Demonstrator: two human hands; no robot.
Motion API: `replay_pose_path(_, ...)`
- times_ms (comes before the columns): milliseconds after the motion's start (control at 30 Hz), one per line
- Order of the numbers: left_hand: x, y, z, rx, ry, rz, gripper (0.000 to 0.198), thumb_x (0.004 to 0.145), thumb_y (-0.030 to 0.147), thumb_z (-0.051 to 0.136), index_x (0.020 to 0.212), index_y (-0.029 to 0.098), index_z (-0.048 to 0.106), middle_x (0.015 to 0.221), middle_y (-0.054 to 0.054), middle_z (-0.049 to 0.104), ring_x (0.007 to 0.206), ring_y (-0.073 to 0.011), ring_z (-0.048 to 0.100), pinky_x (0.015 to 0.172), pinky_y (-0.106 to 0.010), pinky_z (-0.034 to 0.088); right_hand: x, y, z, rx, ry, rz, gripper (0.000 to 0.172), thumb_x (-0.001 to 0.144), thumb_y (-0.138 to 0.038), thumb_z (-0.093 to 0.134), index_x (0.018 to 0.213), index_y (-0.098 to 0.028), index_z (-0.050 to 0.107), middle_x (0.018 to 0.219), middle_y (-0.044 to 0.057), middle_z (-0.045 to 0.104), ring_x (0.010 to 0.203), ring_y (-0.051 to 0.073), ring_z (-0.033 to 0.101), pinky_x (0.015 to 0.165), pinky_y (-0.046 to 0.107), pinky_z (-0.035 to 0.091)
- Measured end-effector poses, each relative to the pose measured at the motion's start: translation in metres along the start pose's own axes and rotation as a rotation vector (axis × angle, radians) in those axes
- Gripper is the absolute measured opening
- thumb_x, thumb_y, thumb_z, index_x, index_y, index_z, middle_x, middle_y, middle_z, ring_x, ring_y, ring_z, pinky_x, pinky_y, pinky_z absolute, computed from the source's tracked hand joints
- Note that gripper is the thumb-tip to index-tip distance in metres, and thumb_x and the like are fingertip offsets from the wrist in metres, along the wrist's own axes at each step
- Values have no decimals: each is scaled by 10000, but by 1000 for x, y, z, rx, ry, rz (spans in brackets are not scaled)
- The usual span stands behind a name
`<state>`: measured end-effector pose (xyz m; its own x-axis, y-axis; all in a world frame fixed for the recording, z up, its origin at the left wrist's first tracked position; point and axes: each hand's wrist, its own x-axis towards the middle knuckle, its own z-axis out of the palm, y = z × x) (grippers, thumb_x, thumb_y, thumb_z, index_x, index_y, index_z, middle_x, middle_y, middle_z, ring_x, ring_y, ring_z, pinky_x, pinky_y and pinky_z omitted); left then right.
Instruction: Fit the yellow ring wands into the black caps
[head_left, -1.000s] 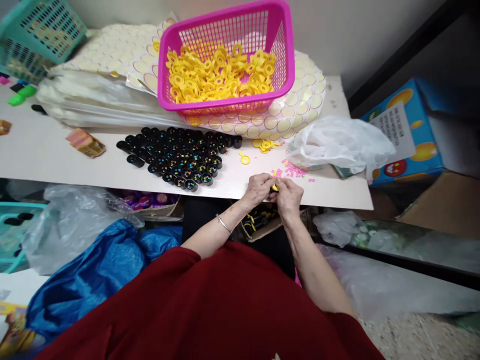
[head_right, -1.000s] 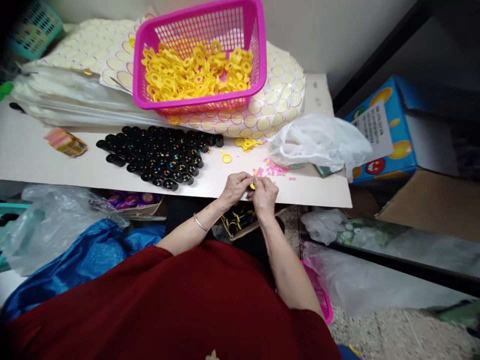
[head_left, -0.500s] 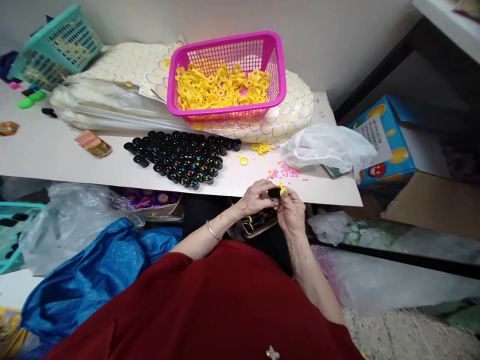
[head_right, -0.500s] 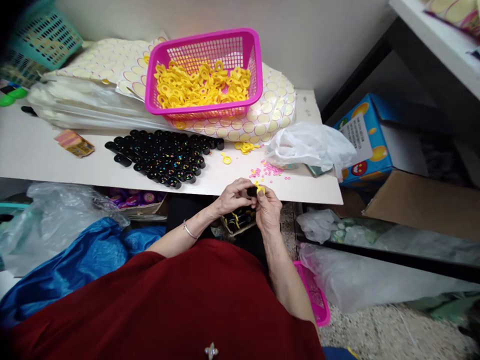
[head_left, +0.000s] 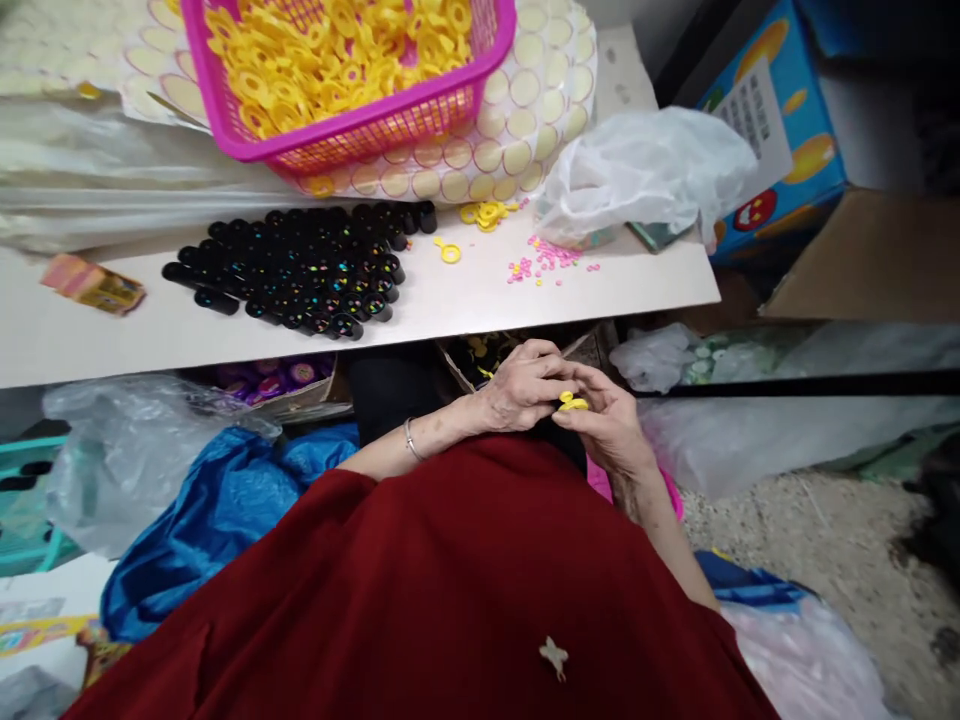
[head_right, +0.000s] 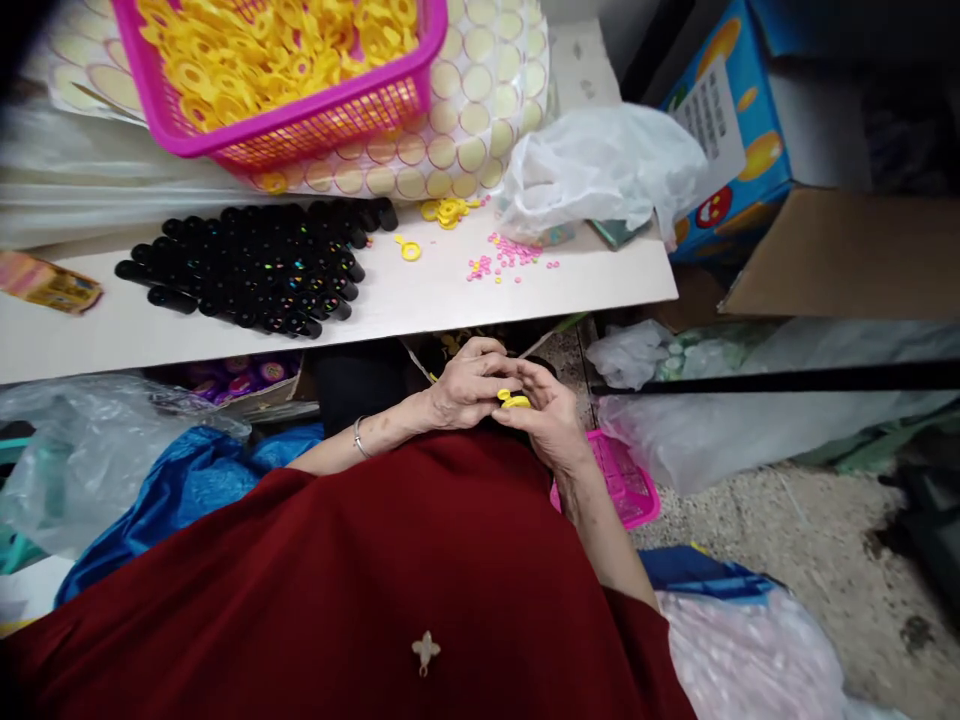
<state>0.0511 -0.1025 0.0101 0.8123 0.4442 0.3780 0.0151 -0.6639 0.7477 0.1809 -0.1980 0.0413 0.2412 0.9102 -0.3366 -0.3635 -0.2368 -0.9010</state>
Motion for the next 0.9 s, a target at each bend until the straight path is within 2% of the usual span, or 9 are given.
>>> replay_pose_path(100, -4, 7, 1, -41, -72, 17, 276, 823, 422, 521, 900, 240, 713, 949, -98, 655, 1061, -266, 454, 960, -439, 347, -11, -5, -6, -18, -129, 99, 599, 475, -156, 842, 1049, -213, 683, 1044, 38, 701, 903, 175, 650, 770, 290, 543)
replay_pose_path(167, -5, 10, 0, -68, -118, 18, 270, 814, 428, 536, 888, 242, 718, 950, -98, 658, 1076, -271, 445, 961, -438, 343, -15, -4, -10, -37, -143, 125, 595, 473, -152, 839, 1046, -202, 689, 1018, 35, 706, 881, 171, 650, 753, 288, 549)
replay_pose_path(333, -9, 9, 0, -123, -175, 10, 233, 795, 424, 584, 863, 240, 711, 948, -83, 662, 1103, -260, 437, 966, -414, 347, -18, 14, -6, 11, -20, 120, 429, 482, -242, 833, 892, -185, 720, 753, -3, 683, 663, 131, 614, 613, 259, 538)
replay_pose_path(467, -14, 2, 2, -128, -153, 12, 186, 781, 381, 620, 861, 233, 700, 936, -69, 658, 1096, -251, 443, 964, -413, 341, -16, 31, 4, 142, 76, 90, 363, 470, -293, 836, 799, -196, 715, 697, -15, 648, 594, 111, 574, 566, 250, 524)
replay_pose_path(567, -15, 1, -1, -101, -203, -9, 164, 747, 331, 656, 866, 228, 704, 921, -58, 648, 1075, -245, 435, 954, -413, 345, -12, 39, 1, 182, 13, 135, 381, 476, -349, 847, 790, -191, 699, 699, -10, 643, 579, 110, 568, 576, 274, 542)
replay_pose_path(700, -11, 7, -7, -107, -289, -56, 175, 710, 249, 673, 879, 221, 710, 921, -53, 631, 1081, -242, 423, 926, -396, 369, -7, 48, -13, 183, -118, 207, 539, 424, -464, 858, 847, -178, 686, 694, 2, 649, 569, 135, 581, 584, 341, 573)
replay_pose_path(800, -6, 14, -5, -121, -333, -95, 157, 701, 226, 669, 850, 205, 712, 900, -58, 618, 1056, -239, 425, 912, -385, 382, -6, 51, -21, 201, -167, 235, 591, 390, -463, 866, 873, -178, 677, 726, 7, 668, 581, 144, 600, 614, 370, 586)
replay_pose_path(900, -3, 20, -2, -114, -350, -109, 94, 704, 227, 661, 782, 185, 694, 847, -54, 597, 1004, -223, 432, 884, -356, 388, -8, 50, -22, 210, -162, 243, 564, 389, -400, 865, 870, -183, 668, 710, 0, 669, 584, 159, 618, 615, 387, 592)
